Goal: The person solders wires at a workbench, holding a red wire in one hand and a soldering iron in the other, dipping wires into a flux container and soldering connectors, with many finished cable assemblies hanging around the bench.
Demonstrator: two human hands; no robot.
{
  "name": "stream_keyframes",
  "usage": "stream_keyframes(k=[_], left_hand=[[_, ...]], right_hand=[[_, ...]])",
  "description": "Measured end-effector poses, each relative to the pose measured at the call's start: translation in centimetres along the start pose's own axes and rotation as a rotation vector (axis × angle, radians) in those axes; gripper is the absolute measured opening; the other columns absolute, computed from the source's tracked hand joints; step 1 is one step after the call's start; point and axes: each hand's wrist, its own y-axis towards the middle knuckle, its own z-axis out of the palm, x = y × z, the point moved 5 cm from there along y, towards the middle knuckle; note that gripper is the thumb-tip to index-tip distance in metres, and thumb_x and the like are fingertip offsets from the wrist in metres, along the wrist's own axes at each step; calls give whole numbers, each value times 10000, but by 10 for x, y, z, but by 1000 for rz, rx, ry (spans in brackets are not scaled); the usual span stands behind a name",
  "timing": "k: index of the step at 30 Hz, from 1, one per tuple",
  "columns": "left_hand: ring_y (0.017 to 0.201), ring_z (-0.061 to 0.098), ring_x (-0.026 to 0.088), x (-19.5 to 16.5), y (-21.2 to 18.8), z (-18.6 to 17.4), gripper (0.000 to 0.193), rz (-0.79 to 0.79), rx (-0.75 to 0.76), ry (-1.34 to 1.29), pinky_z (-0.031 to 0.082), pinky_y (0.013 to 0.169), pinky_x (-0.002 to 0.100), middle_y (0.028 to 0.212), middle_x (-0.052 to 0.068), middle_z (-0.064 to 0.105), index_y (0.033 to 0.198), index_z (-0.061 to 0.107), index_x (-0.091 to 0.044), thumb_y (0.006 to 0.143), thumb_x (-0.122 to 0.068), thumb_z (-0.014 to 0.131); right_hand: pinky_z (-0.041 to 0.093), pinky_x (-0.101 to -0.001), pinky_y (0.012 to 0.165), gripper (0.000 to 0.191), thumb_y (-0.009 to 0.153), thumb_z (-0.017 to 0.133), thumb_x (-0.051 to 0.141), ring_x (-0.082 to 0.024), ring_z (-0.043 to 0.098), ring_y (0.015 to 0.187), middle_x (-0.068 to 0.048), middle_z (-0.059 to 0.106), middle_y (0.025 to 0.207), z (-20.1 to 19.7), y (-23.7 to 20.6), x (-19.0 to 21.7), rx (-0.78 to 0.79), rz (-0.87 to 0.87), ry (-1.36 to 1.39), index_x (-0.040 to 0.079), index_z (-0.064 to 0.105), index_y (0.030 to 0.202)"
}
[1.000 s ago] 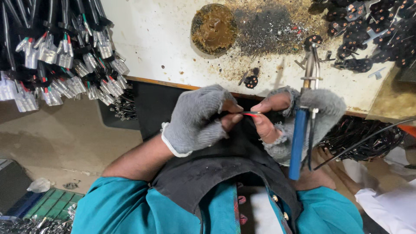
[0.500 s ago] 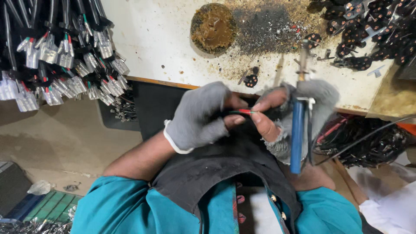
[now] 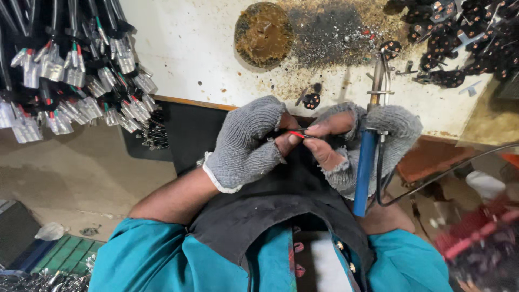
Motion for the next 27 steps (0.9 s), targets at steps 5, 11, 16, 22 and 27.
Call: stream_keyframes(k=[5,11,16,22,27], left_hand=[[874,638,324,0,-4,1,134,13,-32,64,511,794,400,923,117,603,1057,654,-61,995,-174,691],[893,651,334,-2,-4,1,144,78,-34,111,525,793,410,958,126,616,1085,665,-72,995,-179,698],[874,655,331,4,-6,-2,173,79,-32,102,525,768,406,920,122,615,1015,695,-74,928,-198,778],[814,662,284,-7,-8,-8,168,173,-117,192,535,709,385,865,86,641,965,698,-110,878,-202,808],[702,607,202,-7,-1,-56,158,130,-412,426,478,624,327,827,49,621,877,610,-94,946,-99,752]], right_hand=[[553,-268,944,231,957,821,168,-102,691,1030,-43,704,1066,-2,-43,-112,30,0,46,93,681,1125],[539,-276,949,233,964,753,169,-149,674,1062,-58,692,1110,19,-32,-144,198,-99,45,55,672,1150],[542,-285,935,186,987,783,142,-145,679,995,-61,700,1037,-4,-28,-25,-8,70,55,44,663,1090],[557,-318,916,134,976,803,142,-144,701,873,-37,729,907,2,17,63,-53,116,-59,73,693,1007],[508,-314,866,139,1038,853,127,-194,679,906,-84,715,921,-9,46,92,-239,-102,-531,60,737,999]])
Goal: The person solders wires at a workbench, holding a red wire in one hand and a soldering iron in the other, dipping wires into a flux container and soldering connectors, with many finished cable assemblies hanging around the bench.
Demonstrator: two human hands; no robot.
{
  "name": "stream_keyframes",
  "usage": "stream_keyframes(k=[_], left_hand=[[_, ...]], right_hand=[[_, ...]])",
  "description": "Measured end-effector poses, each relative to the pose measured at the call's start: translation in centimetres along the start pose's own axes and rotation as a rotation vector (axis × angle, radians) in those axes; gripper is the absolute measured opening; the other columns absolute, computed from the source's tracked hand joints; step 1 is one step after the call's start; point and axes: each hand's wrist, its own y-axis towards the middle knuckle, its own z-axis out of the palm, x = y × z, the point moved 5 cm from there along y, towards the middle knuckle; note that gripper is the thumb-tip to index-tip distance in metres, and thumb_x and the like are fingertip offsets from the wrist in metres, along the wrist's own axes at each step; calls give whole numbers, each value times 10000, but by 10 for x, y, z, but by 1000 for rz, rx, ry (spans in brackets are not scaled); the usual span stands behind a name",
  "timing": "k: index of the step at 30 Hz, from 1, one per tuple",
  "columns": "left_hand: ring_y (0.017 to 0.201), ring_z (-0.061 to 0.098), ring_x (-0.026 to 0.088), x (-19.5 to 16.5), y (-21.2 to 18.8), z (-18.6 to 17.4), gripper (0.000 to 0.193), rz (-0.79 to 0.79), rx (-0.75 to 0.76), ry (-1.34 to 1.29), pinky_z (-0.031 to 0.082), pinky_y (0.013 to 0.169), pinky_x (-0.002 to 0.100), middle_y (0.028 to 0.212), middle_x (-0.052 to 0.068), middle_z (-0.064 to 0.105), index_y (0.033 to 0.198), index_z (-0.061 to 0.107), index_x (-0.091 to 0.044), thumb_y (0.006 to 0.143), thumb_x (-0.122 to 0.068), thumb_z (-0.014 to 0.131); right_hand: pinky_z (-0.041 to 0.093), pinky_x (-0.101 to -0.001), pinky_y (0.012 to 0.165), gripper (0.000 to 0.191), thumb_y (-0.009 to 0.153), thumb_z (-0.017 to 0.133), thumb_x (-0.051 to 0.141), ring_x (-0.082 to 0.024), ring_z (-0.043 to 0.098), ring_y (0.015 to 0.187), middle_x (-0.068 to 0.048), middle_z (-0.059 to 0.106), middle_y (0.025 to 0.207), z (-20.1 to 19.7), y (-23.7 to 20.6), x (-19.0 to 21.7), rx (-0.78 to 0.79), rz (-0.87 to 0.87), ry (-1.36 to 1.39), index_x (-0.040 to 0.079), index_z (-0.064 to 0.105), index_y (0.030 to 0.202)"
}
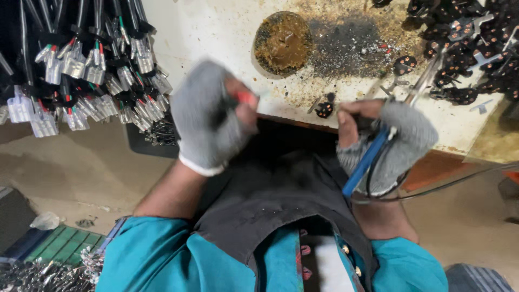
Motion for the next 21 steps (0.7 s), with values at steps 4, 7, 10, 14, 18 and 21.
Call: stream_keyframes(k=[4,7,10,14,18,21], left_hand=[[765,589,232,20,11,-2,175,-95,-13,39,492,724,328,845,98,569,931,613,-33,969,-95,772],[760,596,230,20,10,2,155,-94,-10,46,494,721,324,856,97,575,954,634,-36,960,-97,777],[743,581,230,18,9,4,141,-74,-15,65,479,702,332,847,89,570,961,656,-48,955,-92,790],[745,588,219,17,13,7,145,-41,-3,65,483,702,327,821,76,588,970,659,-44,992,-100,791],[660,560,214,12,13,2,126,-4,-94,79,453,612,344,787,69,573,874,648,-63,926,-89,759],[696,616,227,-1,8,0,143,35,-11,47,496,632,363,771,66,607,848,636,-98,912,-127,762]], right_hand=[[508,-356,831,169,917,861,105,-238,661,864,-102,706,910,-1,4,3,0,14,2,35,750,1024],[494,-391,731,225,809,868,87,-279,642,749,-115,660,773,3,7,0,53,97,-66,40,785,1012],[507,-448,793,324,803,884,108,-362,670,857,-162,750,1002,1,12,13,21,-266,-33,33,568,802],[499,-444,828,290,861,902,115,-351,698,915,-126,763,1054,1,7,5,82,-294,-95,63,617,867],[503,-415,781,259,858,946,162,-295,702,843,-68,767,983,12,0,-4,106,-237,-166,115,694,896],[493,-417,708,281,820,970,194,-293,709,801,-69,762,917,19,0,2,53,-348,-174,135,696,821]])
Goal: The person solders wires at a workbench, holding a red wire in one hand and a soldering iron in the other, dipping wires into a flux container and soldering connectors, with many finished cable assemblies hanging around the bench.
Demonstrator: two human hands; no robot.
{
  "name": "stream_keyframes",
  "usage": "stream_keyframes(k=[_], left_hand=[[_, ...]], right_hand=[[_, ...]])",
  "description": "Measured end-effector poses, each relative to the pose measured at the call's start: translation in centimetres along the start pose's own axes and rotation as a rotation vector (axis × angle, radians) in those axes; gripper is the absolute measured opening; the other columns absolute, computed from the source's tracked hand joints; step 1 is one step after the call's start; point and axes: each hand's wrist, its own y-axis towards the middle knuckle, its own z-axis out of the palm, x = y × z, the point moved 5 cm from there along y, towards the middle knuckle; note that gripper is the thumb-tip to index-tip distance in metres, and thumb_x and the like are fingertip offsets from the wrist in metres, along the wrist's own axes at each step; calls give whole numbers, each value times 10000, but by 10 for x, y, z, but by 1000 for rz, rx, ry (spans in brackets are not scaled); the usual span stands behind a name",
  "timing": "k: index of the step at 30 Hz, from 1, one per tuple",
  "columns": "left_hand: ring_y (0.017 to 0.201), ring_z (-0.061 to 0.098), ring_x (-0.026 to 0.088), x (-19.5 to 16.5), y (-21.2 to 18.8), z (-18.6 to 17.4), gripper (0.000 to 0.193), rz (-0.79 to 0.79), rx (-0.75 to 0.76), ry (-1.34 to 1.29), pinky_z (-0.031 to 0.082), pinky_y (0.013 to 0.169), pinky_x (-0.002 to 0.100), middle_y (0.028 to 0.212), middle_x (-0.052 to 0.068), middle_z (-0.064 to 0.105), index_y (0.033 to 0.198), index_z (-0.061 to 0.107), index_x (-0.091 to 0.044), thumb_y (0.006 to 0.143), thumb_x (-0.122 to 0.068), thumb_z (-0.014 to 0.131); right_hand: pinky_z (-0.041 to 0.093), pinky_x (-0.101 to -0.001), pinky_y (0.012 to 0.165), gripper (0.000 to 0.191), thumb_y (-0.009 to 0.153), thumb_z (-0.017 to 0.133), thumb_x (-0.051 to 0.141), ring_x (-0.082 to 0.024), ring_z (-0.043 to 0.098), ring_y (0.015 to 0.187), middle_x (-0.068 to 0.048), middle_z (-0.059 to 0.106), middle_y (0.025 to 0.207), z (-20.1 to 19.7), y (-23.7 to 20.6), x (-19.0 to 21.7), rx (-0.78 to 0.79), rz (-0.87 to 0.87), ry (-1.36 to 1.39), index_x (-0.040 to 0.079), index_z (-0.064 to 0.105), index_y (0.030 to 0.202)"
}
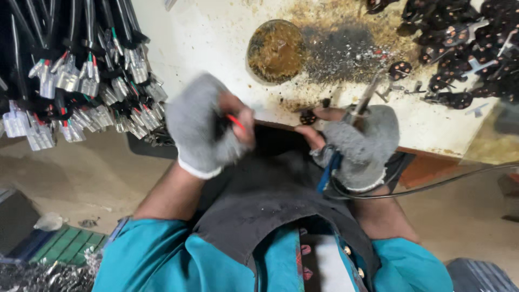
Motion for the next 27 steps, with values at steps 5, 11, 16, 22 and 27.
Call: stream_keyframes(k=[5,11,16,22,27], left_hand=[[724,636,287,-13,-6,30,176,3,360,-48,486,624,402,794,73,602,891,687,-159,781,-236,801],[749,638,310,-13,-5,42,230,72,372,40,478,631,434,824,75,588,920,678,-166,784,-263,835],[740,638,299,-17,-3,40,227,73,373,57,481,625,428,833,64,592,947,682,-175,789,-257,822],[723,636,300,-19,-2,43,237,49,388,130,469,611,437,807,64,582,924,674,-166,790,-276,836],[744,643,302,-18,-7,47,303,74,388,207,471,597,440,843,60,605,953,671,-165,758,-320,843]], right_hand=[[536,-357,657,445,844,843,434,-268,720,859,-83,654,871,-9,-7,-15,-55,421,519,54,619,899],[434,-430,743,594,905,641,646,-295,567,838,-97,617,851,-24,-32,-14,11,145,88,59,705,968],[454,-444,730,457,921,653,538,-301,585,821,-95,604,804,-22,-50,-13,-34,89,312,90,734,969],[455,-454,678,308,856,742,414,-300,596,721,-74,625,756,-18,-49,-20,-65,-160,217,113,752,920],[456,-463,635,201,802,817,310,-300,605,638,-56,644,715,-13,-49,-24,-76,-217,212,131,767,880]])
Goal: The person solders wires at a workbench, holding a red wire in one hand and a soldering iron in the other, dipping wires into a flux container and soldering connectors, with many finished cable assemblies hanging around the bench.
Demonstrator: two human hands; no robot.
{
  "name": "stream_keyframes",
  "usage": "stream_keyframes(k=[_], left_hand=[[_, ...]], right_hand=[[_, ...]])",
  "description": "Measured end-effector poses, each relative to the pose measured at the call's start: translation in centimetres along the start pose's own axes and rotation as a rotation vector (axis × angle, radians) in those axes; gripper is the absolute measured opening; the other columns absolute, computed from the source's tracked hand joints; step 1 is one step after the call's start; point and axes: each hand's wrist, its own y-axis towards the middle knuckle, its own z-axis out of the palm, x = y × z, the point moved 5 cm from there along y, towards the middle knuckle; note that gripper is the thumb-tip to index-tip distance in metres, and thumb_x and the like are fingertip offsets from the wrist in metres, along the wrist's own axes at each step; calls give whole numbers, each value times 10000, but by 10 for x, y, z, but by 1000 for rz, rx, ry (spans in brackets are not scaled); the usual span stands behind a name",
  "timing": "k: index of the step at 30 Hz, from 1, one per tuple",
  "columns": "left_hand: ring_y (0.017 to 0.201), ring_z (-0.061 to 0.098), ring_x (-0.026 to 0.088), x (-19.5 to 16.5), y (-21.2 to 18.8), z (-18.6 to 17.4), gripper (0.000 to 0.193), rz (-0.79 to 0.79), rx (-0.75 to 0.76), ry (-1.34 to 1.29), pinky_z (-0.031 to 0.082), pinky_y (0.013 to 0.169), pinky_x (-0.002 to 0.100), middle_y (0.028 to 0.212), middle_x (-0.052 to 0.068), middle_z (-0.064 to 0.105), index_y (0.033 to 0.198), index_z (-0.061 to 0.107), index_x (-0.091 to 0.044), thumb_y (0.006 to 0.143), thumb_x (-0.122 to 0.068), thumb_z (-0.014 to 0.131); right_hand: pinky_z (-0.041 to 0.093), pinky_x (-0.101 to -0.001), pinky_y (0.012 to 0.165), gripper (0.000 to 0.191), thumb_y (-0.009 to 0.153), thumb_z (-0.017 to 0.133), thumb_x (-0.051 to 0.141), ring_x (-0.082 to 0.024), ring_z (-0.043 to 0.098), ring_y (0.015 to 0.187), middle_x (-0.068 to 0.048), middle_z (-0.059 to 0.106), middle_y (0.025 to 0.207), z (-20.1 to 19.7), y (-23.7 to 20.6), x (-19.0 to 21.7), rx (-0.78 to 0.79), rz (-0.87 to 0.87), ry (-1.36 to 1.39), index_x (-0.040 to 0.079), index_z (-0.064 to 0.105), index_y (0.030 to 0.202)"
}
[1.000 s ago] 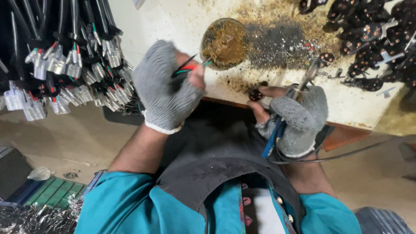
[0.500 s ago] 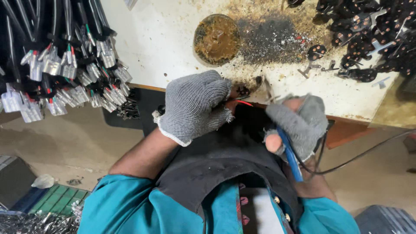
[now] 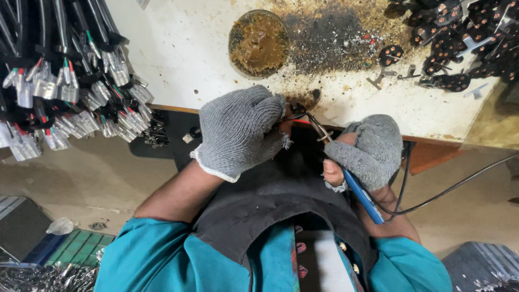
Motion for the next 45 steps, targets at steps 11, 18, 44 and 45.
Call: stream_keyframes(k=[11,18,44,45], left_hand=[[723,637,302,1,0,4,309,6,4,48,463,580,456,832,58,595,920,653,-167,753,-348,840],[721,637,290,-1,0,2,306,41,-49,17,456,574,450,840,51,587,936,667,-177,711,-298,836],[732,643,301,1,2,4,284,23,-28,13,472,581,447,846,62,596,920,645,-167,751,-317,817],[735,644,302,1,1,3,288,25,-29,12,473,582,446,849,61,597,931,649,-166,755,-320,817]], right_hand=[[406,-435,557,286,776,836,363,-283,601,590,-56,645,676,5,-6,-4,201,27,-75,113,801,910],[481,-307,435,383,860,729,351,-147,638,413,-7,657,485,33,-22,-25,573,889,391,163,681,529],[446,-417,546,181,847,764,312,-234,612,554,-14,641,634,14,-6,-13,371,268,61,143,764,784],[465,-377,520,247,890,743,329,-183,624,517,18,646,596,25,-15,-22,510,576,202,174,720,699]])
